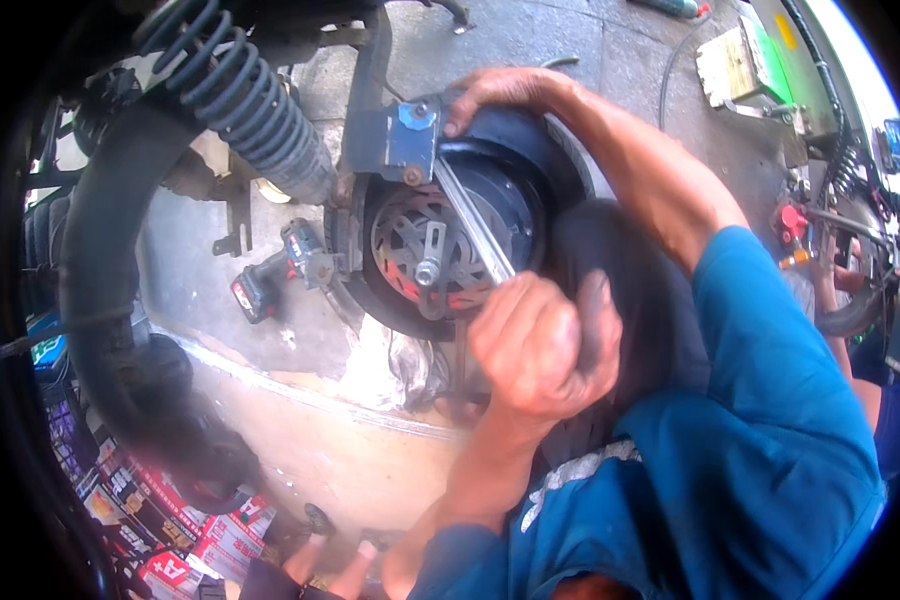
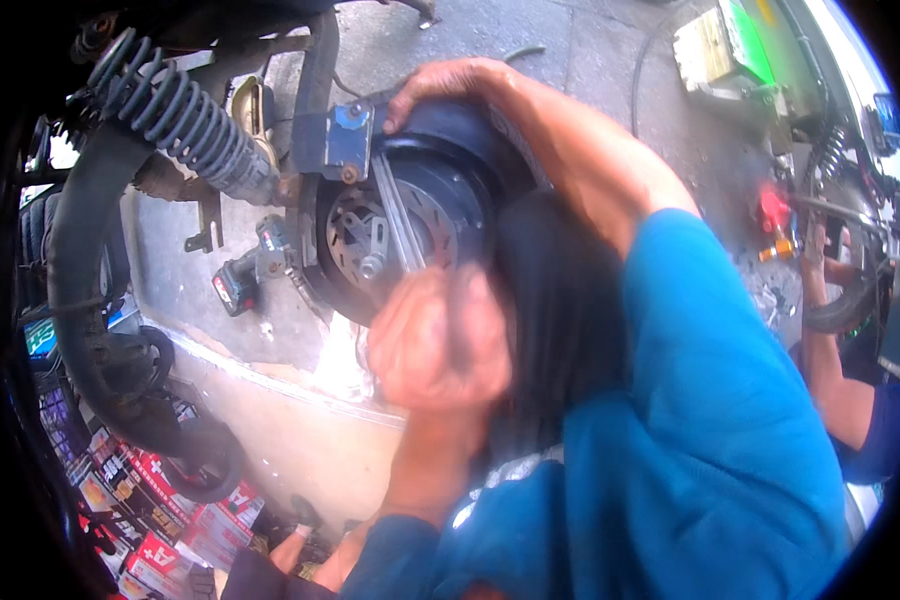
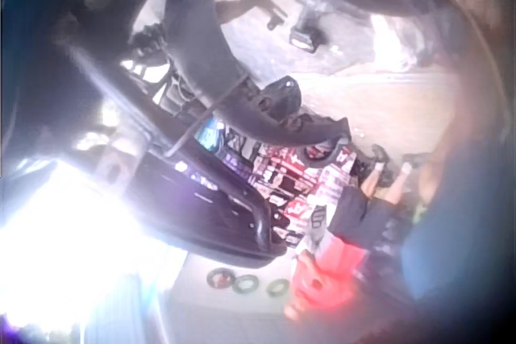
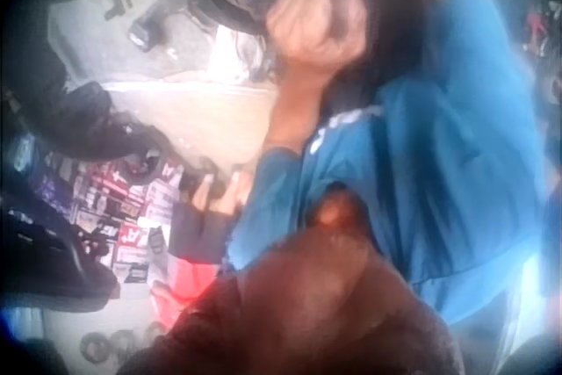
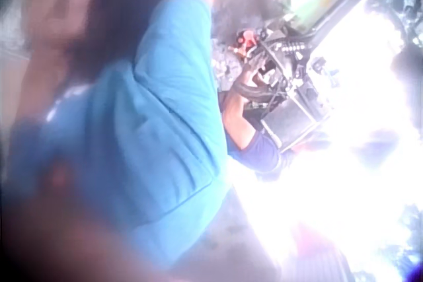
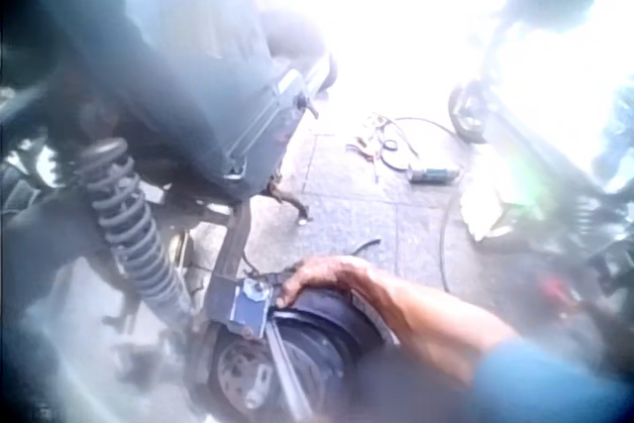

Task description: The person uses a tire lever to pry the bead of a motorcycle tire off the rim. They repeatedly insert the lever between the tire and rim, rotate the wheel, and reposition the tool to work around the circumference.

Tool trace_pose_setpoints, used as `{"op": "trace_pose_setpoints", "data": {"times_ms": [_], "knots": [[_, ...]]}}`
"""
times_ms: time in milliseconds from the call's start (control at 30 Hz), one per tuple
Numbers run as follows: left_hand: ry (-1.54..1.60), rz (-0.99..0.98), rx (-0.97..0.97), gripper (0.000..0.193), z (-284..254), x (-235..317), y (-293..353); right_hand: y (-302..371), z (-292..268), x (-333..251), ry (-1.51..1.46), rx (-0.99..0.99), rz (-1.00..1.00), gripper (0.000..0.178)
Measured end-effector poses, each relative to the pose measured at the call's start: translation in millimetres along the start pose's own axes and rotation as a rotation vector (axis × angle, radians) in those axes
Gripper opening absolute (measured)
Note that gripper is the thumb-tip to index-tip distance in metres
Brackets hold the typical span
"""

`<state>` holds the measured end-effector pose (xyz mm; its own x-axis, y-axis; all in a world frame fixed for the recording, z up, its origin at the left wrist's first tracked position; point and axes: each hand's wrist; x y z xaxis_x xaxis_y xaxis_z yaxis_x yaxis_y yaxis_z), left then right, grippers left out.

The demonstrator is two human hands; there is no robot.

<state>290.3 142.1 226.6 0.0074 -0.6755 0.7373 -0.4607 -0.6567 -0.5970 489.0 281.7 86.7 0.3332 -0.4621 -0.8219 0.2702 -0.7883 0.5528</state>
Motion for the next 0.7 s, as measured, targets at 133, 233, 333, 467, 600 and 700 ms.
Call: {"op": "trace_pose_setpoints", "data": {"times_ms": [133,233,333,467,600,700], "knots": [[0.025,-0.05,0.175,0.022,0,-2,6,-2,-7,6,-0.038,-0.029,-0.004,0.075],[0.099,-0.28,0.237,0.009,0,6,4,3,-5,-1,-0.061,-0.044,-0.004,0.073],[0.017,-0.275,0.199,0.006,13,10,-20,11,-8,3,-0.038,-0.001,-0.005,0.071],[-0.747,0.17,0.139,0.02,5,-12,-86,22,-6,-15,0.039,0.001,-0.01,0.06],[0.069,-0.196,0.415,0.021,26,-30,-150,2,-24,-6,0.273,0.051,-0.176,0.073],[0.242,-0.256,0.446,0.022,17,-2,-126,6,-14,11,0.048,-0.045,-0.082,0.076]]}}
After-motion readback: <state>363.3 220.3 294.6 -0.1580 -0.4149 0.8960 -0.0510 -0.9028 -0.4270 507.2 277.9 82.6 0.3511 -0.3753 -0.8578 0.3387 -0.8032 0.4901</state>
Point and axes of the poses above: each hand's wrist, its own y-axis away from the middle knuckle, its own z-axis out of the palm, x = y × z, and after that the axes turned 9 degrees about y, right-handed
